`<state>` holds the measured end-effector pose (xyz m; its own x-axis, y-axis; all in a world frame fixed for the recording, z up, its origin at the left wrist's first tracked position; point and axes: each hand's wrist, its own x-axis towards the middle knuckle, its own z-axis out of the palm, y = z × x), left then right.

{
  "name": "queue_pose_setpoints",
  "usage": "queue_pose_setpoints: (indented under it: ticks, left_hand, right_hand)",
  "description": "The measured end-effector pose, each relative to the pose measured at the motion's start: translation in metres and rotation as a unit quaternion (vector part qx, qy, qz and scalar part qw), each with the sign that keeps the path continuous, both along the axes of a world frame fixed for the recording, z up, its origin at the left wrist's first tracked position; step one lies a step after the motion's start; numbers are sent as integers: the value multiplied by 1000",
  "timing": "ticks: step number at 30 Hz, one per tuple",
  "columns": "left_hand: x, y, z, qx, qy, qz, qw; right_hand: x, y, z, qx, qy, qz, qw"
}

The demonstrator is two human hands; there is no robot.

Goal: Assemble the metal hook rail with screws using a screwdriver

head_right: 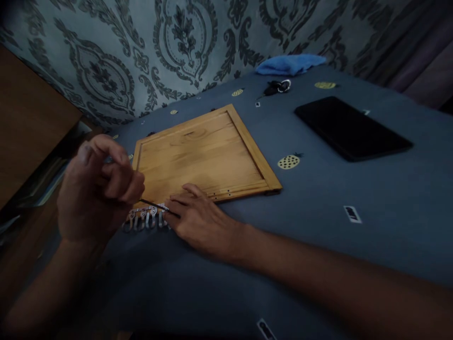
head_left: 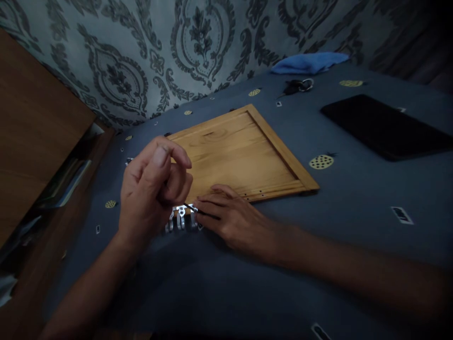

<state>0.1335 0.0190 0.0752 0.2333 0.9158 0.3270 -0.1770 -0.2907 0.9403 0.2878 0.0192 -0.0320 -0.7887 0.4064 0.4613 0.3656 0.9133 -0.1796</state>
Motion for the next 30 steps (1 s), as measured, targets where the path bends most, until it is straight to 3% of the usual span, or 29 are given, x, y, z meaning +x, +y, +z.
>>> queue_pose_setpoints:
  ticks: [7, 15, 19, 26, 30]
  left_hand:
    - [-11, 10, -1, 6, 4, -144, 990]
    - [0, -4, -2, 7, -32, 42, 999]
    - [1, -4, -2, 8, -33, 39, 999]
    - [-5, 0, -2, 14, -6, -69, 998]
    - [-8, 7, -2, 38, -63, 30, 997]
  right_hand:
    - [0, 1, -1, 7, -2, 3, 1000]
    - [1, 0, -4, 17, 17, -2, 1000]
    - [0, 0, -6, 14, 23, 2, 1000]
    - [0, 0, -4, 2, 14, 5, 1000]
    - [0, 0, -5, 16, 30, 1, 999]
